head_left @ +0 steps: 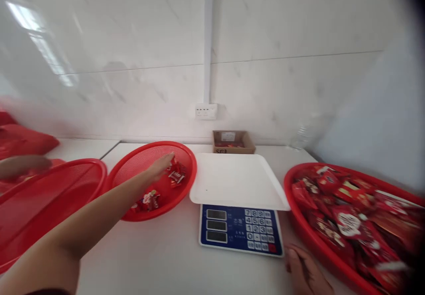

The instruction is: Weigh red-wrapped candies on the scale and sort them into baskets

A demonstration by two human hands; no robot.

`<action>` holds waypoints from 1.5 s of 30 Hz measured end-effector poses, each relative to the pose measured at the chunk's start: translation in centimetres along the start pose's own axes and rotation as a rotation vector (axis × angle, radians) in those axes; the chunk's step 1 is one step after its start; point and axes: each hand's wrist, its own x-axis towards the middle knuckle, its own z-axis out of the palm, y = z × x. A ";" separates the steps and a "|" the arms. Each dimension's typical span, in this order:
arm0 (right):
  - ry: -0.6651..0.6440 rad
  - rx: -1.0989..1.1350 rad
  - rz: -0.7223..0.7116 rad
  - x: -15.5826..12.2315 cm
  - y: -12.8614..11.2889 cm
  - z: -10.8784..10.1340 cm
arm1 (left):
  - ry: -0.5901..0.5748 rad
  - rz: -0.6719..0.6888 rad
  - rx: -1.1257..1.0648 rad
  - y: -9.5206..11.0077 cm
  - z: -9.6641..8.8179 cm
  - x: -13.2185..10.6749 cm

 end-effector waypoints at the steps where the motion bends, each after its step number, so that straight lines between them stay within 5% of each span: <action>1: 0.014 0.009 -0.052 -0.4 -0.8 -0.1 | -0.008 0.018 0.001 0.8 0.1 -1.1; 5: 0.107 -0.109 -0.424 -0.9 -4.4 -1.7 | 0.028 0.319 0.189 2.4 0.4 -7.0; 8: 0.258 -0.253 -0.606 0.7 -7.0 -4.2 | 0.075 0.589 0.209 0.5 1.0 -11.2; 14: 0.202 -0.773 -0.535 7.1 -7.6 -8.8 | -0.219 0.800 0.114 -6.4 4.9 -14.4; 18: 0.135 -0.988 -0.406 9.6 -6.0 -9.8 | -0.302 0.959 0.156 -8.4 6.1 -14.3; 23: 0.069 -0.897 -0.299 10.4 -6.5 -10.3 | -0.315 1.035 0.152 -9.4 5.6 -13.7; 27: 0.268 -0.699 -0.348 10.9 -9.1 -10.9 | -0.317 0.993 0.137 -9.8 5.4 -13.3; 31: 0.301 -0.476 -0.411 11.1 -12.7 -8.6 | -0.318 0.965 0.109 -9.6 5.4 -13.4; 35: -0.049 -0.343 -0.482 10.9 -15.0 -2.6 | -0.333 0.936 0.085 -9.7 5.6 -13.4; 39: -0.292 -0.265 -0.489 11.1 -15.3 2.8 | -0.317 0.749 0.014 -10.2 5.7 -12.7; 45: -0.195 -0.167 -0.483 12.5 -15.3 5.6 | -0.100 0.517 -0.185 -10.2 5.5 -11.9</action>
